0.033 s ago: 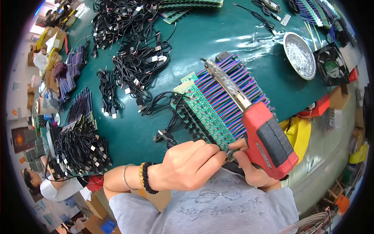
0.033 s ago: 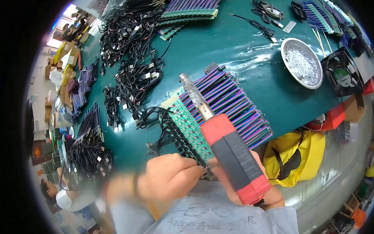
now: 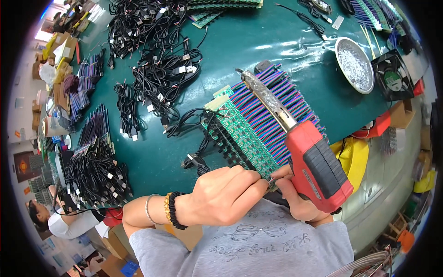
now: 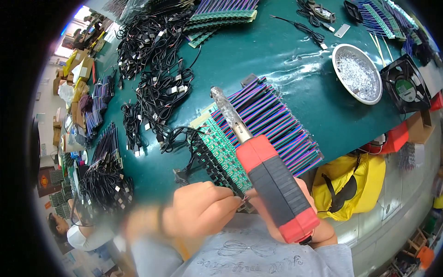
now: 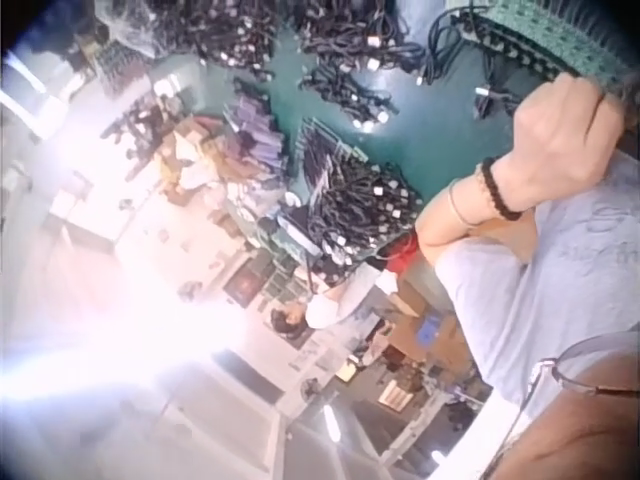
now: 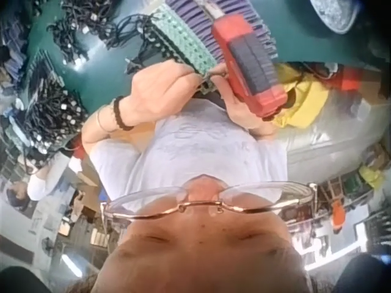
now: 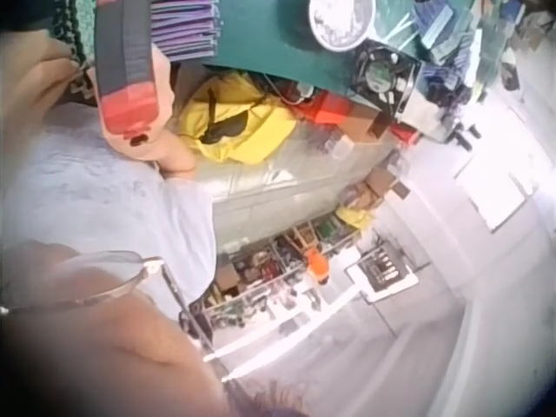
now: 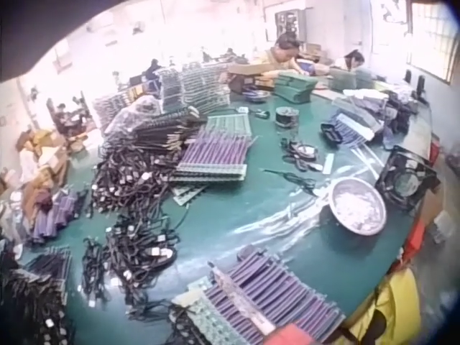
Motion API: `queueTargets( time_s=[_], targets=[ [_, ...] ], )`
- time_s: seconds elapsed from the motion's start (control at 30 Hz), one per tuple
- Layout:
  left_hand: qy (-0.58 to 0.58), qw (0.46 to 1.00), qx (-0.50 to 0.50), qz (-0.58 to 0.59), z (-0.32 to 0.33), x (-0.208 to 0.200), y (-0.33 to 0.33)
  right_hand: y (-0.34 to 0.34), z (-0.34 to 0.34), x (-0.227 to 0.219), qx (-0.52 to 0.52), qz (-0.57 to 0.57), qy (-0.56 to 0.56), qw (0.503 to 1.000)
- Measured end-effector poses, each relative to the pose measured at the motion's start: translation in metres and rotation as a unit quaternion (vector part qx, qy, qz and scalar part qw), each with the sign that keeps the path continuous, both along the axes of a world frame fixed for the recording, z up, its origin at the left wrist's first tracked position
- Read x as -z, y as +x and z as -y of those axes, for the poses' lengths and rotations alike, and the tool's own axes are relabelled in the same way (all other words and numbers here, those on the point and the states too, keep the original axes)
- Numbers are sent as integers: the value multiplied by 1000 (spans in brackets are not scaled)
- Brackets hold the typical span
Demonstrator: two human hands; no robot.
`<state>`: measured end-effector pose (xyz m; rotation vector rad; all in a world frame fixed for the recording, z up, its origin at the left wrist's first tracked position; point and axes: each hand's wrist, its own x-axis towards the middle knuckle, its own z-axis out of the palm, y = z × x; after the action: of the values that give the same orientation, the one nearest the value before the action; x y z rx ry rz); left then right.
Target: The person solders wires and connectors onto a printed circuit board using a soldering iron.
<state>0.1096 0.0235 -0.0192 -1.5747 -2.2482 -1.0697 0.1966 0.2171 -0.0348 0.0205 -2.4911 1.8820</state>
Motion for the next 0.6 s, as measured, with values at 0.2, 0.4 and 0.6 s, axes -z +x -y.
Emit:
queueTargets(
  time_s=[0.2,0.4,0.6],
  targets=[
    [-11,1000,24,-3,-5,-7,-3,-3,-1,7,18,-119,70,990],
    [-7,999,36,-19,-7,-6,-2,-8,-1,-3,11,-49,-27,998],
    [-53,995,-54,-58,7,-17,-27,0,-7,-6,8,-13,23,1000]
  ],
)
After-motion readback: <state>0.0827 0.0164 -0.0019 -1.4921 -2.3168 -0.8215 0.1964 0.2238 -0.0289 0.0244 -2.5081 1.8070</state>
